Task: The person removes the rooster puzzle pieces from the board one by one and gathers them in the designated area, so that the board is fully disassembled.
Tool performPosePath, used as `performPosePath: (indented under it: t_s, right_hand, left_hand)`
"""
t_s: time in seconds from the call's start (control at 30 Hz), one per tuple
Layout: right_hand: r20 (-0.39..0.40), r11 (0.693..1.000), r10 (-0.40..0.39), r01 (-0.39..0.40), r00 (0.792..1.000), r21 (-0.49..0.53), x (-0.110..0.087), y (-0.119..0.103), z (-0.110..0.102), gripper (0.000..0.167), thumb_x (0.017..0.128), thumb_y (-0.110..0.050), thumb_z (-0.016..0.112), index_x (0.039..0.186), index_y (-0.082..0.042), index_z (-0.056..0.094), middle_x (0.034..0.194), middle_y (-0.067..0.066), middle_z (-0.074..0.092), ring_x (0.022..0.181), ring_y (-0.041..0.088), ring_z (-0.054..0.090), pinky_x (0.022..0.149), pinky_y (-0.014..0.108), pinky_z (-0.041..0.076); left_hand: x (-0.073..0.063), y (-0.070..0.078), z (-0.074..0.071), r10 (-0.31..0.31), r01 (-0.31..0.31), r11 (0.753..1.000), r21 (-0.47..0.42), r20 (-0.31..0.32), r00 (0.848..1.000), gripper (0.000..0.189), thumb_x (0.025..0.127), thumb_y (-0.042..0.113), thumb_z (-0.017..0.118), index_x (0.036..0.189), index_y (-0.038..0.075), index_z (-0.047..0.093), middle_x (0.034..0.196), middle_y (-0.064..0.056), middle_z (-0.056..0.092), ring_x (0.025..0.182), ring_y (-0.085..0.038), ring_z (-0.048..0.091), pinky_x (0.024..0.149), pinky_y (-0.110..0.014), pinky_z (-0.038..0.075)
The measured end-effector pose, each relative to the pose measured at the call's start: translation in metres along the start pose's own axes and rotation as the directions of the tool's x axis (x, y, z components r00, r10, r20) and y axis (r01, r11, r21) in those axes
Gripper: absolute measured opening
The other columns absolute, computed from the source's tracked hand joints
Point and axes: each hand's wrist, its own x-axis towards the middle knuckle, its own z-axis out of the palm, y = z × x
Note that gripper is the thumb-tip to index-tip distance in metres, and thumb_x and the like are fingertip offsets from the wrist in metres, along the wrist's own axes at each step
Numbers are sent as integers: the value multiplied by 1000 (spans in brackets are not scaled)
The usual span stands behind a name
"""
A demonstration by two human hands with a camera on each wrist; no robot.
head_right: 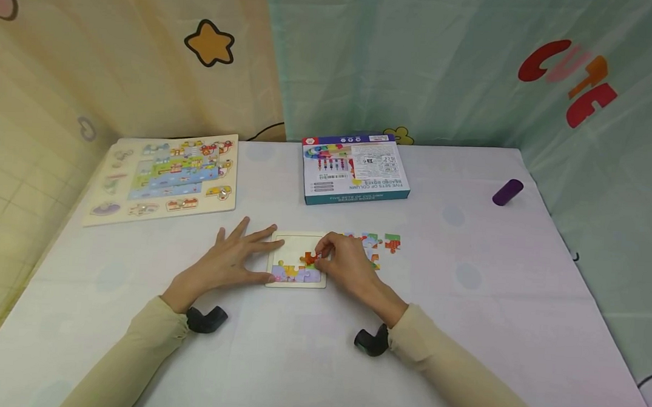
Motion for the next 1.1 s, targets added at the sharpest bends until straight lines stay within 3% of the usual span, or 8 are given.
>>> performPosePath:
  t_s: [0.37, 0.73, 0.97, 1.1]
  right_hand:
    - [5, 994, 24, -25, 1000, 104, -4, 4, -6, 10, 84, -8, 76, 91, -10, 69, 83, -1, 70, 69, 12, 60, 64, 28, 48]
    - [27, 996, -79, 78, 997, 33, -2, 4, 0, 17, 81, -4, 78, 94, -10, 69, 77, -3, 64, 61, 11, 51, 56, 23, 42]
    - [9, 998, -66, 66, 998, -5, 0, 4, 1, 11, 89, -11, 72, 99, -10, 77, 81, -3, 68, 63, 12, 52, 58, 25, 43]
    - [-7, 999, -22, 23, 1000, 43, -1, 4, 1, 14, 89, -12, 73, 103, -9, 74, 82, -3, 69, 65, 11, 57, 61, 26, 47]
  left_hand:
    - [0, 0, 1, -3, 3, 1000, 3, -7, 1000, 73, 76, 49, 81, 141, 26, 57, 158, 0, 34, 147, -47, 4, 105, -77, 1]
    - [0, 0, 2, -5, 5, 1000, 13, -2, 1000, 73, 76, 50, 81, 141, 27, 56, 158, 0, 33, 147, -47, 4, 105, -78, 1]
    - [0, -1, 2, 2, -2, 1000, 7, -11, 1000, 73, 76, 49, 81, 141, 27, 56, 158, 1, 34, 147, -46, 4, 105, -77, 1]
    - [0, -1, 2, 1, 0, 1000, 10, -7, 1000, 73, 76, 49, 81, 141, 27, 56, 158, 0, 33, 147, -47, 4, 105, -77, 1]
